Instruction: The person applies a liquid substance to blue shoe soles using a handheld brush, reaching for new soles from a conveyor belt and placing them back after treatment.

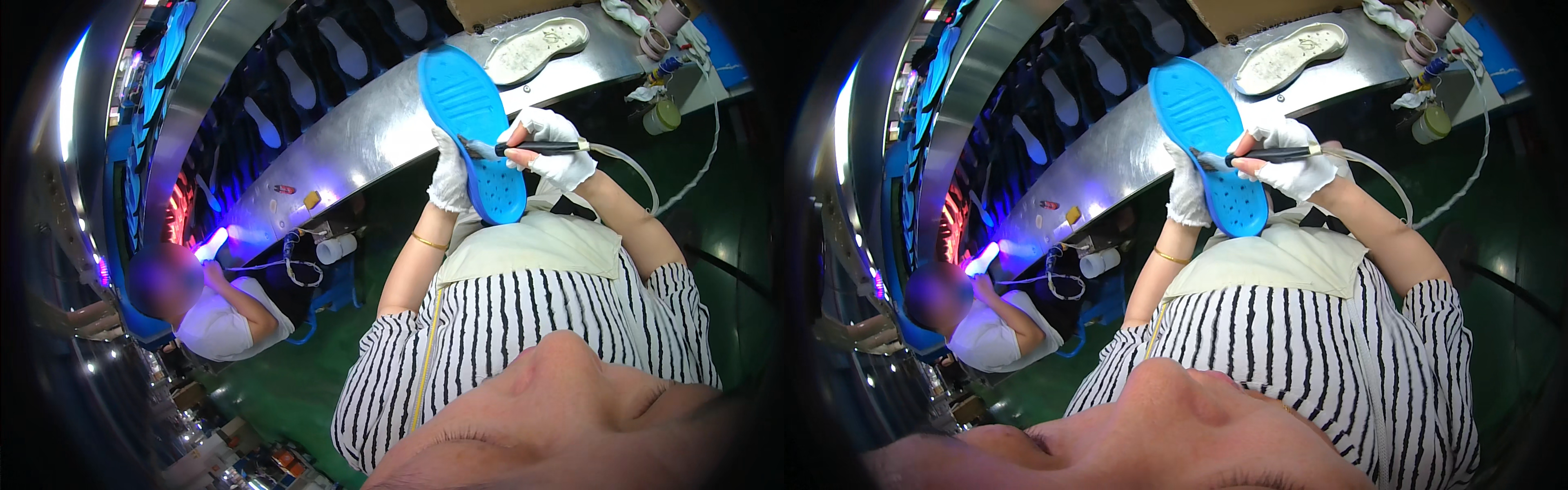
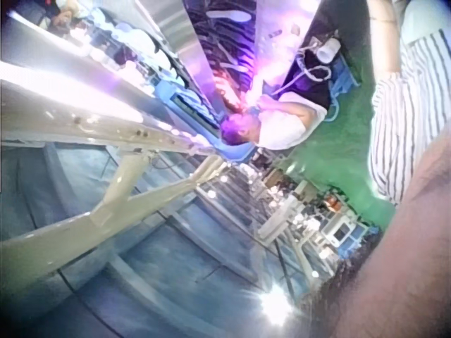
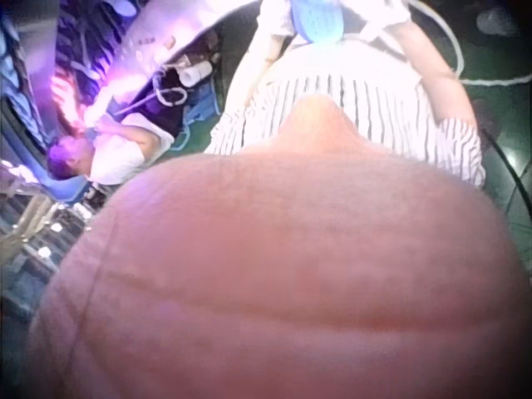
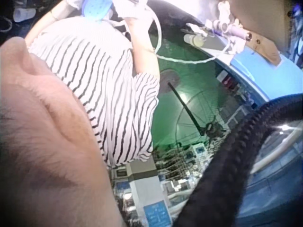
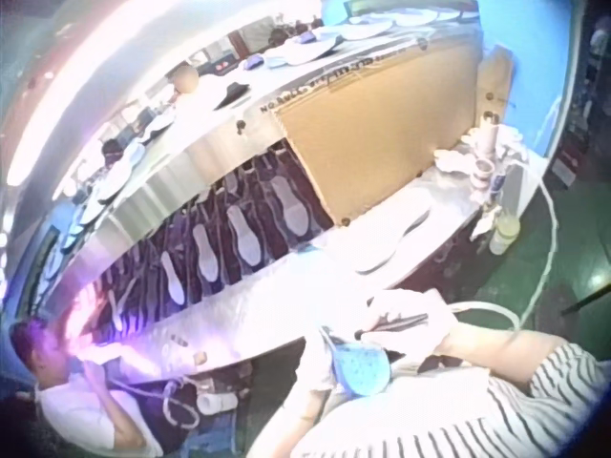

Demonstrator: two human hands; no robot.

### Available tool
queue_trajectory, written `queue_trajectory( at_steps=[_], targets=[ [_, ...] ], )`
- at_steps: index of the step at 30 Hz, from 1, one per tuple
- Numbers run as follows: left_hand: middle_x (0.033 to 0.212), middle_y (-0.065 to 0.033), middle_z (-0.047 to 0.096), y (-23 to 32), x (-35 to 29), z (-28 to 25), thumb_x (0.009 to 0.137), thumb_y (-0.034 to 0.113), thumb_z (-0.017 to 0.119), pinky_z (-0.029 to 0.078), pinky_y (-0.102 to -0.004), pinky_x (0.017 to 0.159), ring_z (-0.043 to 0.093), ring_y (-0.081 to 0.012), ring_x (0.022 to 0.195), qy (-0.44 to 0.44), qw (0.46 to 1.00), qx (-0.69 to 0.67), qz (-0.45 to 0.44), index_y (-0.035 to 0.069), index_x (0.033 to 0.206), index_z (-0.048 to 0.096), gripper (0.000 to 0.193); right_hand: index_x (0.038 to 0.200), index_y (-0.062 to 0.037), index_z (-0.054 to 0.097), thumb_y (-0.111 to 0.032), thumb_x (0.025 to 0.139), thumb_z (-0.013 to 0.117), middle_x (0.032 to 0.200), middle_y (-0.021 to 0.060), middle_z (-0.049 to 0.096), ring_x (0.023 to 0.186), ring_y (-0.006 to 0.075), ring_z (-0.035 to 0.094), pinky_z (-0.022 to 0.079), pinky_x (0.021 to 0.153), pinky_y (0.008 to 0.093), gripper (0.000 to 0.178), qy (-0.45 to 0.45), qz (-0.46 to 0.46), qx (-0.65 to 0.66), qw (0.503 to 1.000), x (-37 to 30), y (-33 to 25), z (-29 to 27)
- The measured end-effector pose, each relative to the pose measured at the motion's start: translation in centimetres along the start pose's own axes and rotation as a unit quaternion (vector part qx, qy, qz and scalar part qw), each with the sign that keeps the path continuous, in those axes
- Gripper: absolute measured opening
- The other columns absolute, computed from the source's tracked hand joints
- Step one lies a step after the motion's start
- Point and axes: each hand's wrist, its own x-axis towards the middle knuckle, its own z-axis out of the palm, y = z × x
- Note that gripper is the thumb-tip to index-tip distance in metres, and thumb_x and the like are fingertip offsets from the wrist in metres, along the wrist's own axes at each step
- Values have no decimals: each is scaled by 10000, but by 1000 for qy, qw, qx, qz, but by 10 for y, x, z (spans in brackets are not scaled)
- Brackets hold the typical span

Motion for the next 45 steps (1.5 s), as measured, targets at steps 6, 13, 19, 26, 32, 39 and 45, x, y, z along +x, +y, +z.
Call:
queue_trajectory(
  at_steps=[6, 13, 19, 26, 32, 39, 45],
  targets=[
    [1349, -149, 469, 6, 34, -16, 793, 820, 334, 432, -463, 1015, 500, -321, 1182, 28, 989, -54, 132, 107, 1436, 302, 961, 860, -18, 627, -41, 808, 717, 845, 72, 659, 713, 120, 618, 508, 679, 245, 106, 72, -124, -84, 986, 21, -12, 9],
    [1363, -112, 483, 33, 60, -37, 887, 673, 429, 408, -481, 1037, 516, -303, 1181, -98, 956, -191, 200, 76, 1413, 354, 799, 884, -12, 645, -33, 826, 708, 884, 73, 668, 677, 91, 610, 510, 619, 222, 88, 31, -14, 48, 998, 30, -28, 20],
    [1321, -143, 518, 70, 64, -2, 736, 714, 595, 372, -454, 1097, 542, -304, 1183, -320, 881, -200, 286, 36, 1394, 379, 970, 886, -19, 622, -36, 849, 676, 892, 76, 659, 673, 86, 612, 491, 584, 211, 67, -10, -45, 57, 997, 34, -26, 22],
    [1371, -212, 466, 89, 58, 2, 629, 841, 500, 387, -497, 1075, 491, -398, 1237, -348, 888, -141, 266, 40, 1430, 331, 1145, 919, -72, 620, -108, 833, 715, 829, 35, 643, 722, 96, 616, 500, 578, 239, 133, 75, 47, 63, 994, 33, -15, 10],
    [1331, -241, 496, 105, 53, -6, 564, 893, 466, 506, -472, 951, 557, -378, 1170, -213, 935, 154, 240, 36, 1417, 353, 1214, 902, -49, 643, -27, 761, 731, 860, 49, 644, 790, 146, 620, 531, 694, 297, 167, -44, 123, 112, 985, 42, -20, -10],
    [1313, -218, 519, 120, 55, -8, 571, 856, 538, 547, -459, 892, 576, -339, 1154, -131, 937, 277, 166, 18, 1407, 354, 1198, 878, -18, 643, 8, 794, 682, 961, 76, 636, 706, 141, 608, 529, 656, 284, 95, -55, -178, -124, 975, 51, -19, -8],
    [1263, -193, 556, 133, 53, 10, 683, 786, 581, 544, -417, 888, 607, -287, 1081, -66, 905, 414, 77, 31, 1407, 381, 1065, 857, -28, 632, 33, 778, 647, 933, 61, 626, 752, 119, 592, 519, 572, 253, 101, -139, 0, -104, 985, 53, -20, -3]
  ],
)
